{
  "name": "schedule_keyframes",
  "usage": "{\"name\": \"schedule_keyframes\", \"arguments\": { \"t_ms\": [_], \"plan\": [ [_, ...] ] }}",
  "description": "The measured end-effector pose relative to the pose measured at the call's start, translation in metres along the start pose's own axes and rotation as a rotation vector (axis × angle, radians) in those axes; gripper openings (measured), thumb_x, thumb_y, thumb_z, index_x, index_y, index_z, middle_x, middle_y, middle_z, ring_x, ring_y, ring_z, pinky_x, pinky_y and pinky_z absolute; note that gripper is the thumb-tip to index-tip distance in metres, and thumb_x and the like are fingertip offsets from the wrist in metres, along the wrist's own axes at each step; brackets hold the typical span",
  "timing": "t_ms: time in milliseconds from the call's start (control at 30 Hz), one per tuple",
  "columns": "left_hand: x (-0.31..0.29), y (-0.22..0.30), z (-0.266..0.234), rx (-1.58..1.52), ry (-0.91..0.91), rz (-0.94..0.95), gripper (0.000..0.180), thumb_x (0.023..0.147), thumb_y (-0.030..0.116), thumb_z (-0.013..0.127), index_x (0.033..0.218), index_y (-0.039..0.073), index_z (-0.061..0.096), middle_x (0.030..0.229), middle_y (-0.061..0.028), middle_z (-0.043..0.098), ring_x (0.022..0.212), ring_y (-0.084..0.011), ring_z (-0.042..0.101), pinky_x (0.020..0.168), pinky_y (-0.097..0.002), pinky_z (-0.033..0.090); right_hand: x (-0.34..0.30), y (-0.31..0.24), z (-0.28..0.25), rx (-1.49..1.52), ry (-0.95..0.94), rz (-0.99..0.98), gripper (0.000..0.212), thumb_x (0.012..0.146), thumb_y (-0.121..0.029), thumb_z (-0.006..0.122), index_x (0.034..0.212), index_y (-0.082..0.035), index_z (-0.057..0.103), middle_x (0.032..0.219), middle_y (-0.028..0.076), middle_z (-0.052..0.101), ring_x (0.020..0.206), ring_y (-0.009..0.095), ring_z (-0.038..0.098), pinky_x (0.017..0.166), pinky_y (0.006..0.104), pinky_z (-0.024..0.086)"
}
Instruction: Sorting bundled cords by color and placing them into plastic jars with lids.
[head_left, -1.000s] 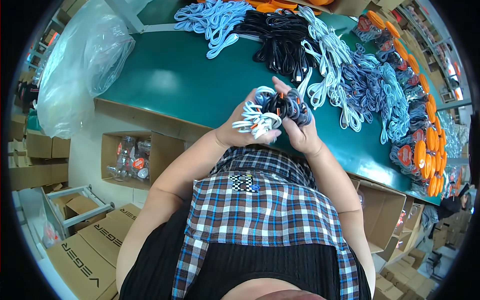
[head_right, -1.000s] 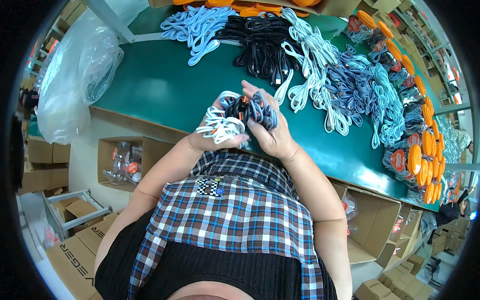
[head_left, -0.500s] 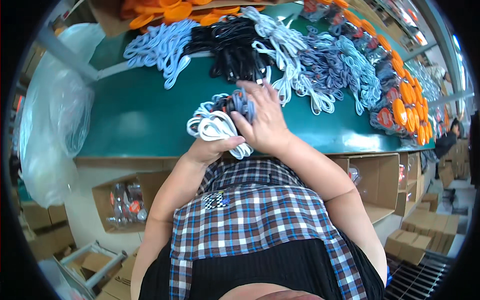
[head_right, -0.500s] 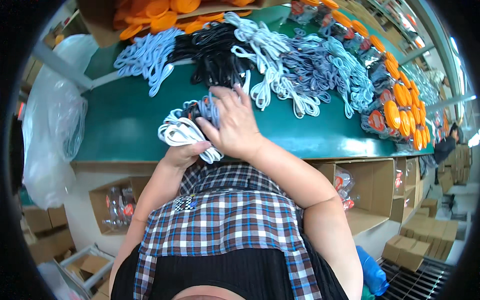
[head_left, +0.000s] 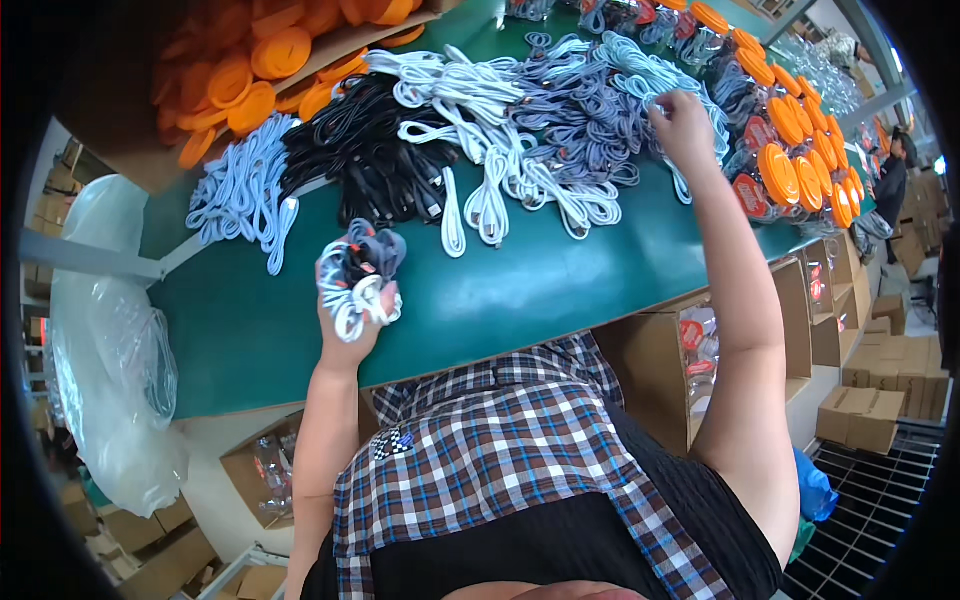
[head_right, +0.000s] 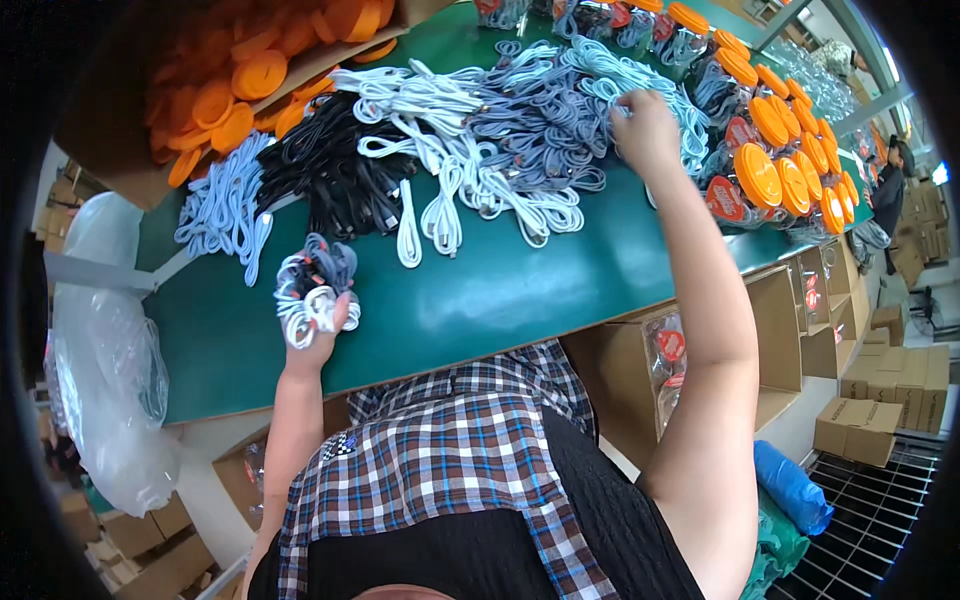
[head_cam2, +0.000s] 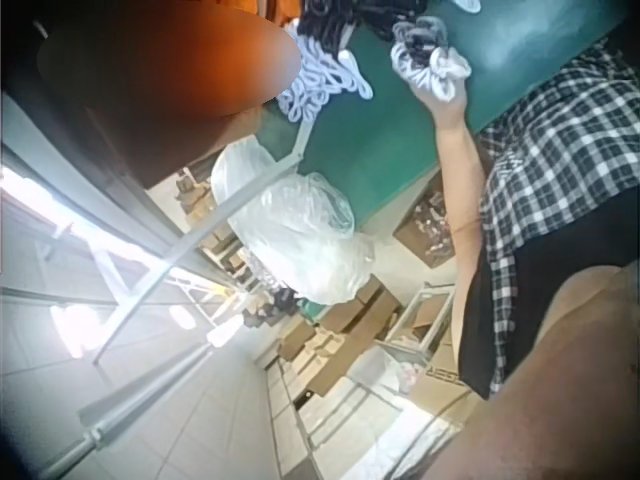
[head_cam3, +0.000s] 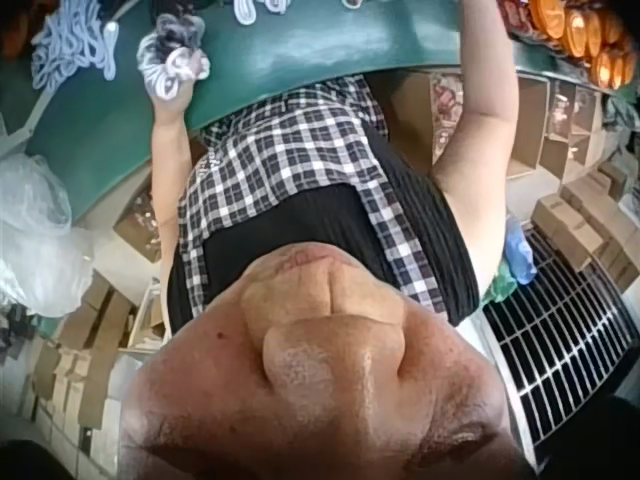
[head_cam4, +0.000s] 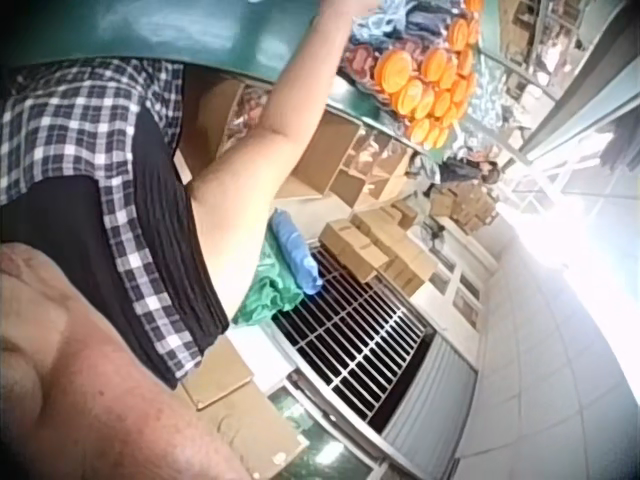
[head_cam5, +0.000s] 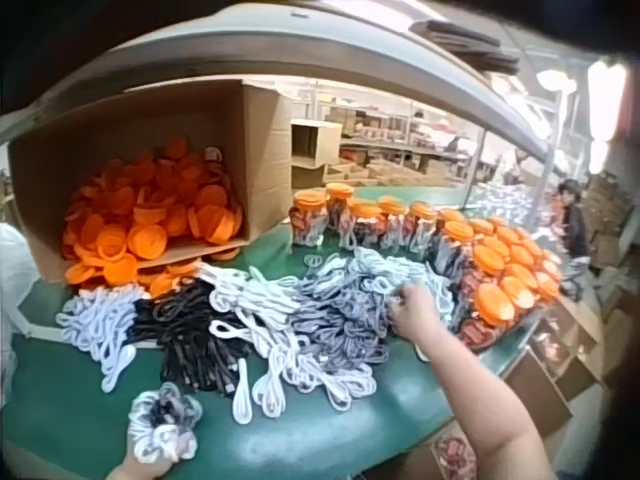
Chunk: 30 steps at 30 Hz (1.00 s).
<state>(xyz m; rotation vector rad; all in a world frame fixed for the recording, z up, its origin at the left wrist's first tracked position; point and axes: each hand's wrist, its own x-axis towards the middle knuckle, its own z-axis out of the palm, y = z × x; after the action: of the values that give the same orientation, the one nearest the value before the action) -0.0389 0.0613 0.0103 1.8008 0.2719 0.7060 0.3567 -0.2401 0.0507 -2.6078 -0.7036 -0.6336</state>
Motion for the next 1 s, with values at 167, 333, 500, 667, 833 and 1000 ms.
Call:
{"name": "schedule_keyframes", "arguments": {
  "t_ms": [167,333,500,667,833,1000],
  "plan": [
    [-0.007,-0.031,-0.001,-0.266,0.046,-0.265,0.051,0.086,-0.006,0.063,0.135,0.002,0.052,0.115,-0.0144,0.067,0.097,-0.0242,0.068,0.086,-0.0327,0.056,0.015,0.060,0.024,0.080,-0.196,0.101,0.027,0.090,-0.026,0.069,0.095,0.001,0.069,0.086,0.015,0.068,0.074,0.029,0.064,0.072,0.0381,0.053],
    [-0.011,-0.041,-0.005,-0.351,0.063,-0.293,0.051,0.088,-0.006,0.060,0.137,0.002,0.051,0.115,-0.0154,0.067,0.098,-0.0248,0.068,0.087,-0.0324,0.055,0.027,0.067,0.051,0.174,-0.181,0.116,0.030,0.090,-0.029,0.068,0.094,0.001,0.066,0.086,0.019,0.068,0.079,0.037,0.065,0.076,0.0445,0.054],
    [-0.009,-0.042,-0.004,-0.369,0.049,-0.272,0.052,0.088,-0.007,0.059,0.138,0.003,0.050,0.115,-0.0158,0.067,0.099,-0.0250,0.068,0.087,-0.0327,0.056,0.044,0.069,0.067,-0.064,-0.188,-0.023,0.035,0.093,-0.032,0.067,0.095,0.002,0.063,0.082,0.019,0.065,0.074,0.037,0.062,0.074,0.0433,0.052],
    [-0.006,-0.045,-0.007,-0.409,0.027,-0.283,0.057,0.087,-0.008,0.058,0.141,0.005,0.047,0.117,-0.0166,0.066,0.100,-0.0260,0.068,0.087,-0.0337,0.056,0.051,0.071,0.068,-0.096,-0.160,-0.031,0.039,0.094,-0.036,0.068,0.096,0.002,0.062,0.083,0.021,0.066,0.073,0.039,0.063,0.074,0.0453,0.052],
    [-0.007,-0.045,-0.006,-0.449,0.037,-0.310,0.059,0.087,-0.007,0.058,0.143,0.006,0.045,0.117,-0.0170,0.066,0.101,-0.0276,0.067,0.088,-0.0352,0.056,0.049,0.069,0.058,0.110,-0.168,0.112,0.042,0.092,-0.039,0.069,0.098,0.002,0.063,0.087,0.020,0.069,0.076,0.041,0.065,0.076,0.0463,0.053],
    [-0.002,-0.042,-0.004,-0.443,0.033,-0.320,0.054,0.088,-0.003,0.057,0.140,0.003,0.046,0.115,-0.0169,0.065,0.101,-0.0288,0.067,0.089,-0.0369,0.056,0.060,0.050,0.062,0.025,-0.271,0.006,0.039,0.091,-0.040,0.068,0.103,-0.002,0.066,0.092,0.018,0.072,0.082,0.040,0.067,0.078,0.0471,0.054]
  ]
}}
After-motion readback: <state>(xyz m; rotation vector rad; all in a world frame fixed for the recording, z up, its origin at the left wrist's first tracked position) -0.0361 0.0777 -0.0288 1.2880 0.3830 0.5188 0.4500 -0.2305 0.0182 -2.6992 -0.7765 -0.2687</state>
